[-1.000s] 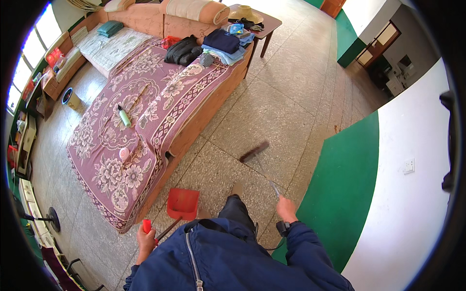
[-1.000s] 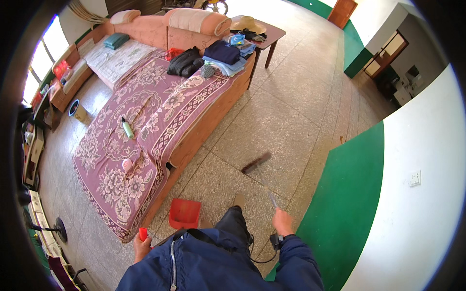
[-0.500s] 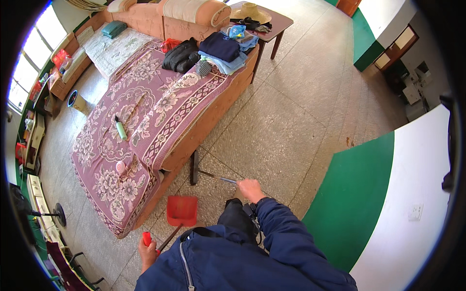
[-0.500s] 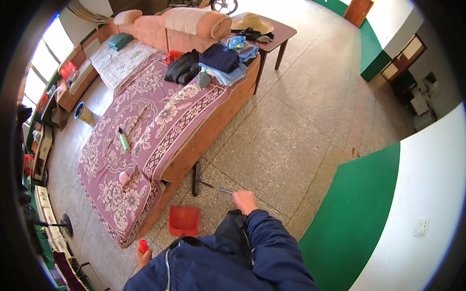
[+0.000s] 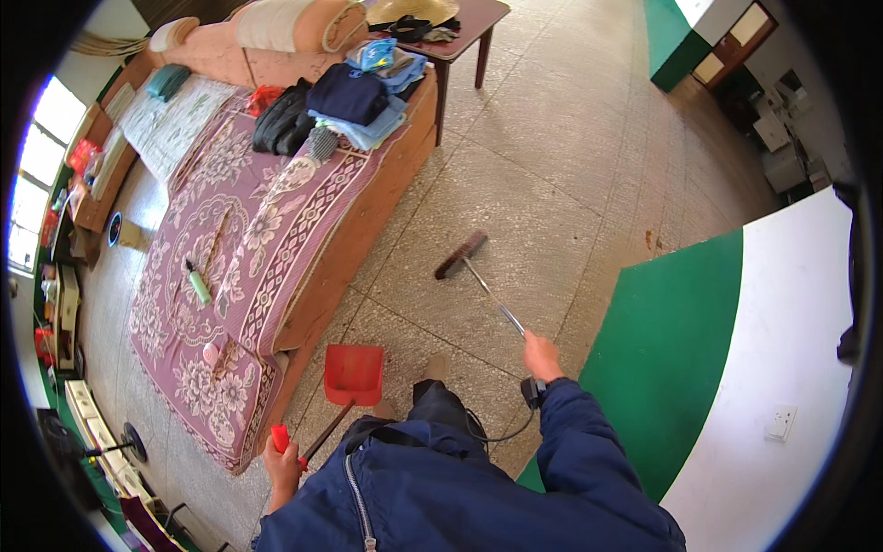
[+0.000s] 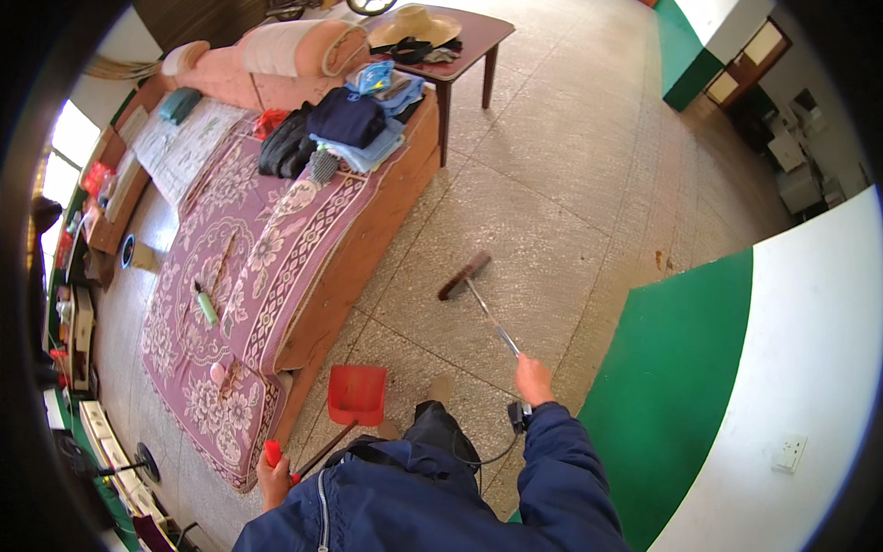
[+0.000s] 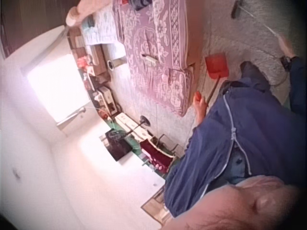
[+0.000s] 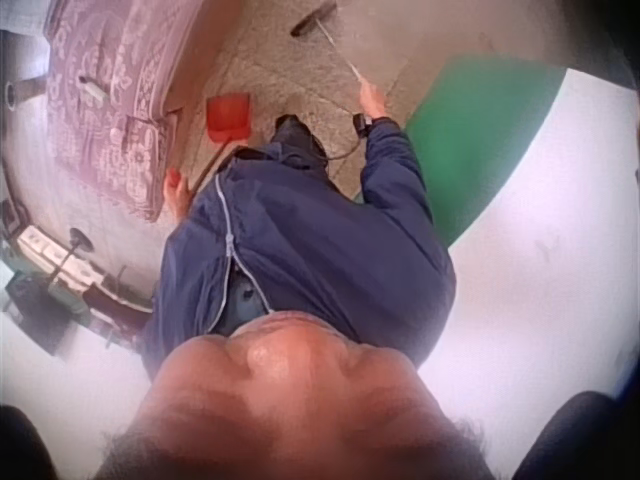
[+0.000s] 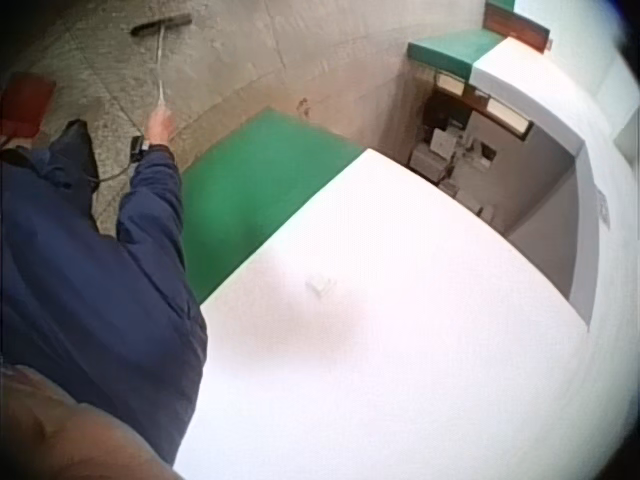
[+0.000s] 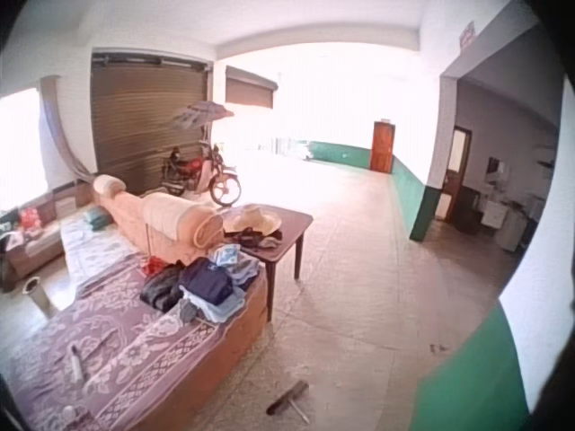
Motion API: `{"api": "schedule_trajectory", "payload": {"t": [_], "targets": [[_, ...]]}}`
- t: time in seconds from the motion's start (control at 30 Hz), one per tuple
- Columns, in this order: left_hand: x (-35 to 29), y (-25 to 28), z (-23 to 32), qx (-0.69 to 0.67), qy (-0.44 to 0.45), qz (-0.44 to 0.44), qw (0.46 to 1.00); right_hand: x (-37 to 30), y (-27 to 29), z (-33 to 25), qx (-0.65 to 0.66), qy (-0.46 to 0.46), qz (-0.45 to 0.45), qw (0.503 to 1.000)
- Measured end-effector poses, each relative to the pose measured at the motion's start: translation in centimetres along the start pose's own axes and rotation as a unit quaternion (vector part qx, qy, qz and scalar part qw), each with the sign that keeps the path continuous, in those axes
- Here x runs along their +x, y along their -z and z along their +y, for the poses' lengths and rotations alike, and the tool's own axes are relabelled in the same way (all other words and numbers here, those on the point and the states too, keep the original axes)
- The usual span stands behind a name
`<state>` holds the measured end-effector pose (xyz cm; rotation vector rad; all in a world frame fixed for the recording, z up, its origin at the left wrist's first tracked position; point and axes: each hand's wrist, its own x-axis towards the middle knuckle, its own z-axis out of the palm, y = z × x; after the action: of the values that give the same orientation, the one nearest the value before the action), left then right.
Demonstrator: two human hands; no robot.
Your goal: The person sweeps the tiled floor with a broom and collects debris into a red dustpan. They move through a living area and a garage-like space, sweeping around furniture and a parked motorcycle, then gather the swept material into the dustpan.
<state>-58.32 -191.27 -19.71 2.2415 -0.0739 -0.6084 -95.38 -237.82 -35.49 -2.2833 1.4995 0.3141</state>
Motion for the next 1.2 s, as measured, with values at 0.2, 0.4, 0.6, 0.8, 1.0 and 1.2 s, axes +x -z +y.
{"api": "schedule_trajectory", "payload": {"t": [0.2, 0.4, 0.6, 0.8, 1.0, 1.2], "targets": [[4.5, -3.8, 4.7, 0.041, -0.079, -0.074, 0.993, -8.9, -1.2, 8.4, 0.082, -0.172, -0.055, 0.980], [8.6, -7.0, 8.8, 0.075, -0.139, -0.107, 0.982, -15.8, -1.2, 9.5, 0.118, -0.260, -0.002, 0.959], [11.9, -8.0, 12.1, 0.122, -0.106, -0.149, 0.975, -15.9, -0.1, 4.9, 0.124, -0.272, 0.017, 0.954], [13.7, -8.1, 12.7, 0.152, -0.162, -0.130, 0.966, -8.2, 3.2, -2.4, 0.171, -0.126, -0.021, 0.977], [14.2, -9.4, 13.1, 0.114, -0.129, -0.120, 0.978, 4.0, 5.6, -7.6, 0.118, 0.094, -0.055, 0.987], [13.7, -12.7, 15.1, 0.137, -0.084, -0.079, 0.984, 17.7, 6.7, -9.8, 0.026, 0.247, -0.115, 0.962]]}}
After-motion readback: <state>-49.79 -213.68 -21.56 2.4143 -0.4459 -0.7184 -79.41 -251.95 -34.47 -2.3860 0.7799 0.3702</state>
